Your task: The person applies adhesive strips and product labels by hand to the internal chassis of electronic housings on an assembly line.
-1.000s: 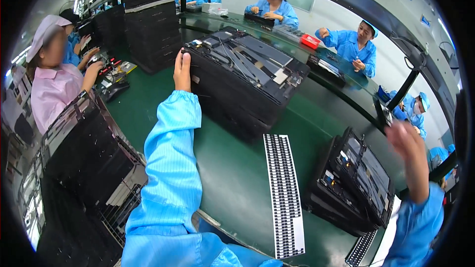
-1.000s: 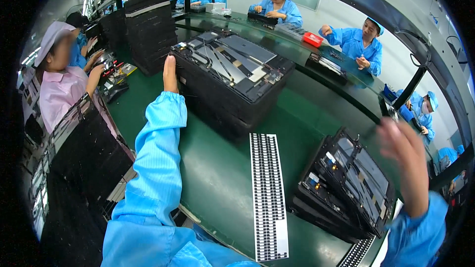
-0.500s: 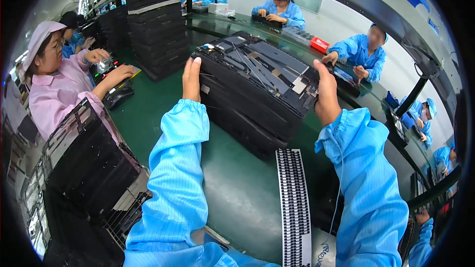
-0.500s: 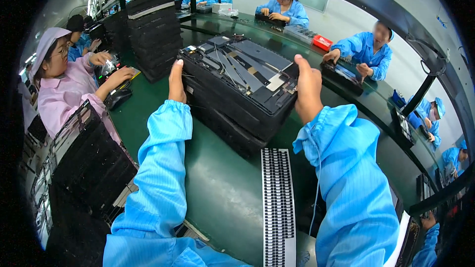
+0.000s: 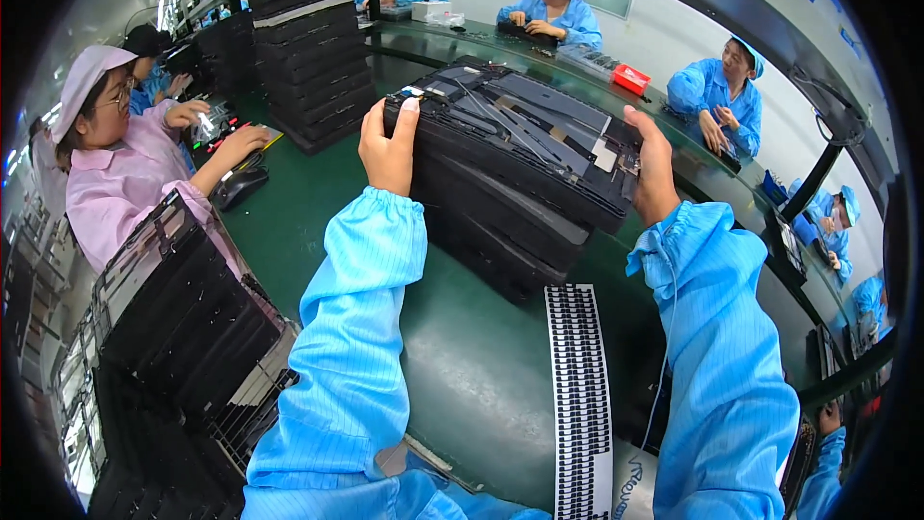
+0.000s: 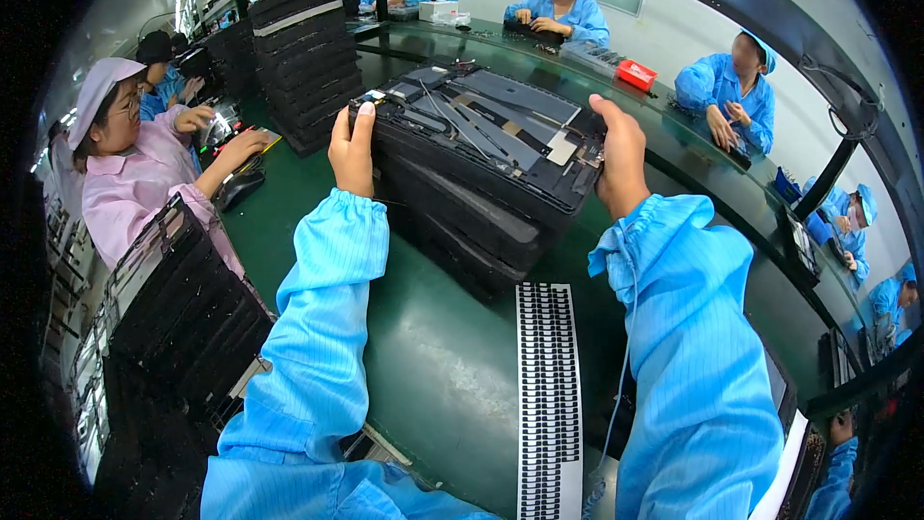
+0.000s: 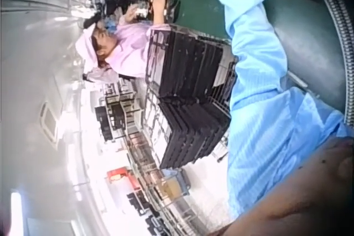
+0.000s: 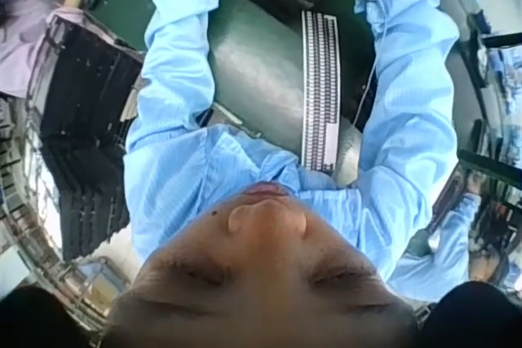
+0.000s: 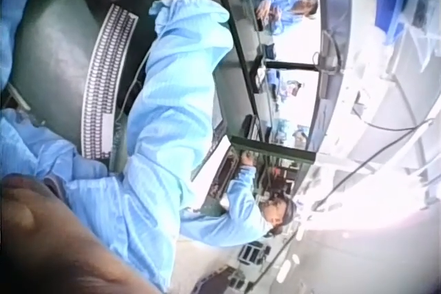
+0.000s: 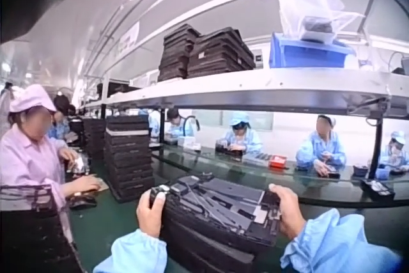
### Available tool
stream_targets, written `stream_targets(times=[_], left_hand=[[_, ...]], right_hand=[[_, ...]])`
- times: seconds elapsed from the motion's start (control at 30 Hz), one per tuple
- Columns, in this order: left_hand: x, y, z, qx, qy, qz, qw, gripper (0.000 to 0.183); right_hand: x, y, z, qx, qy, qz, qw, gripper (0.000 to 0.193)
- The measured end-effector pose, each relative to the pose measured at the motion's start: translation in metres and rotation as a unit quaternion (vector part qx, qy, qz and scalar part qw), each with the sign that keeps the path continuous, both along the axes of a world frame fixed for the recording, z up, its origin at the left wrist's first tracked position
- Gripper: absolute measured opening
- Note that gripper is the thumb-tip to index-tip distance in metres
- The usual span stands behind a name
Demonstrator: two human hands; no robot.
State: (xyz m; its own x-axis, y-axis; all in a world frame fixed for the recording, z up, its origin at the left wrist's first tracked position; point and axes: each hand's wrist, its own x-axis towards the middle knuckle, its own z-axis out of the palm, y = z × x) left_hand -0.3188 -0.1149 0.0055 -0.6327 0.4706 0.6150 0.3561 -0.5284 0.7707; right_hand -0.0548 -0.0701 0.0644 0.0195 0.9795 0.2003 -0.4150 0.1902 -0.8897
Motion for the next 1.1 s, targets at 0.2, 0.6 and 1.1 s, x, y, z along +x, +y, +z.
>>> stream_targets(times=[0.2,0.6,1.1], left_hand=[[0.008,0.005,-0.003,0.079,-0.003,0.056,0.995,0.037],[0.024,0.015,-0.018,-0.029,-0.143,0.108,0.983,0.059],[-0.030,0.056,-0.083,-0.088,-0.284,-0.071,0.952,0.067]], right_hand=[[-0.001,-0.003,0.002,-0.016,-0.040,-0.002,0.999,0.029],[0.008,0.024,-0.018,-0.040,-0.043,0.115,0.992,0.032],[-0.007,-0.007,-0.027,-0.070,0.058,0.074,0.993,0.046]])
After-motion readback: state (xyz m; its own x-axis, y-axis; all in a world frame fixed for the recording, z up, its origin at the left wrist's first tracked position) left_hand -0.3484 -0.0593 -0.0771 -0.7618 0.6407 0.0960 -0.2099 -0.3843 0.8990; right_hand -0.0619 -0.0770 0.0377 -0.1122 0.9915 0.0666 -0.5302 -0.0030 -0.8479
